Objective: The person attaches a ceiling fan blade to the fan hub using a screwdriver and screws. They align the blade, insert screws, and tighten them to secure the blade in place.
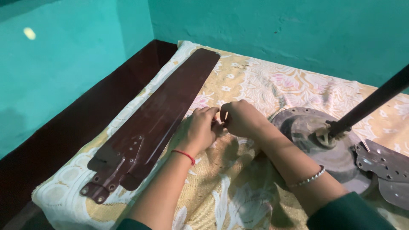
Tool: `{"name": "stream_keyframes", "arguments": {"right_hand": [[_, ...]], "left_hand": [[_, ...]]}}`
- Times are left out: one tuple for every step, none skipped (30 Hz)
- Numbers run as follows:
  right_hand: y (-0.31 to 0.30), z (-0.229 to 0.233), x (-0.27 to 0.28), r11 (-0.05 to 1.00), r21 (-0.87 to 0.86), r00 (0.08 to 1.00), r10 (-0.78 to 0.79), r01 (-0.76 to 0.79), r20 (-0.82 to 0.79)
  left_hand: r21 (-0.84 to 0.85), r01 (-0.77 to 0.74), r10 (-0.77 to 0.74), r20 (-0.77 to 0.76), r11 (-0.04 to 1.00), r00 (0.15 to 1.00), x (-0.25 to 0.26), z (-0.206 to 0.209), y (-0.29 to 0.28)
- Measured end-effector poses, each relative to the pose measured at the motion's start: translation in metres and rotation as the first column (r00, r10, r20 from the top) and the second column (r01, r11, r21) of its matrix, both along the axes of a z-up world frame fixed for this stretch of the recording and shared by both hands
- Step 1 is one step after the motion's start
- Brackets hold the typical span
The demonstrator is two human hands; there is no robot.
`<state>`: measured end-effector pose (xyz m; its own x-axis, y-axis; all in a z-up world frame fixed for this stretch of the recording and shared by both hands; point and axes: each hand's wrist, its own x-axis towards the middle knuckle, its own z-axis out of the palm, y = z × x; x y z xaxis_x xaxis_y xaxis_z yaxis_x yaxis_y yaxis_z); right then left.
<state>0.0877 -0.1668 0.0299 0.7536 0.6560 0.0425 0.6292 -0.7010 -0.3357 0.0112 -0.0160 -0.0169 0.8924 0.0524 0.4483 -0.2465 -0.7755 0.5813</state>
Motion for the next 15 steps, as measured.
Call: {"name": "stream_keyframes", "arguments": {"right_hand": [[-0.004,0.002,-0.009,1.0,-0.001,1.0,-0.023,0.023,0.013],[-0.008,0.004,-0.018,0.999,-0.002,0.999,-0.046,0.046,0.026],[-0.013,0.008,-0.026,0.999,-0.002,0.999,-0.046,0.046,0.029],[-0.019,0.012,-0.034,0.999,-0.002,0.998,-0.047,0.047,0.032],[-0.022,0.017,-0.04,0.999,-0.001,0.998,-0.044,0.044,0.036],[-0.023,0.021,-0.046,0.994,-0.081,0.996,-0.074,0.077,0.041],[-0.022,0.024,-0.051,0.981,-0.16,0.993,-0.107,0.113,0.047],[-0.022,0.029,-0.054,0.96,-0.237,0.989,-0.14,0.149,0.056],[-0.022,0.033,-0.058,0.963,-0.223,0.989,-0.142,0.15,0.052],[-0.022,0.036,-0.061,0.966,-0.209,0.988,-0.144,0.151,0.048],[-0.023,0.04,-0.064,0.969,-0.194,0.988,-0.146,0.151,0.043],[-0.026,0.043,-0.068,0.99,-0.091,0.99,-0.101,0.11,0.095],[-0.031,0.047,-0.073,0.998,0.01,0.986,-0.062,0.061,0.153],[-0.036,0.051,-0.077,0.994,0.108,0.976,-0.03,0.007,0.213],[-0.044,0.054,-0.082,0.989,0.149,0.973,-0.054,0.02,0.225]], "left_hand": [[-0.012,0.01,-0.01,0.028,1.0,1.0,0.003,-0.004,0.001],[-0.024,0.021,-0.02,0.056,0.999,0.998,0.004,-0.008,0.002],[-0.037,0.031,-0.028,0.086,0.999,0.996,0.006,-0.011,0.003],[-0.051,0.066,-0.061,0.096,0.997,0.994,0.007,-0.013,0.003],[-0.064,0.099,-0.091,0.107,0.993,0.99,0.006,-0.016,0.003],[-0.077,0.131,-0.121,0.119,0.988,0.986,0.005,-0.017,0.002],[-0.072,0.138,-0.129,0.118,0.988,0.985,0.005,-0.018,0.001],[-0.067,0.144,-0.136,0.118,0.987,0.984,0.006,-0.019,0.001],[-0.062,0.152,-0.144,0.114,0.986,0.983,0.006,-0.02,0.001],[-0.067,0.173,-0.162,0.139,0.983,0.977,0.007,-0.02,0.001],[-0.07,0.193,-0.18,0.162,0.979,0.97,0.009,-0.021,0.002],[-0.073,0.214,-0.197,0.185,0.974,0.963,0.01,-0.022,0.002],[-0.067,0.186,-0.17,0.194,0.98,0.966,0.011,-0.024,0.002],[-0.06,0.158,-0.143,0.203,0.986,0.969,0.012,-0.025,0.002],[-0.054,0.134,-0.12,0.212,0.99,0.97,0.013,-0.026,0.001]]}}
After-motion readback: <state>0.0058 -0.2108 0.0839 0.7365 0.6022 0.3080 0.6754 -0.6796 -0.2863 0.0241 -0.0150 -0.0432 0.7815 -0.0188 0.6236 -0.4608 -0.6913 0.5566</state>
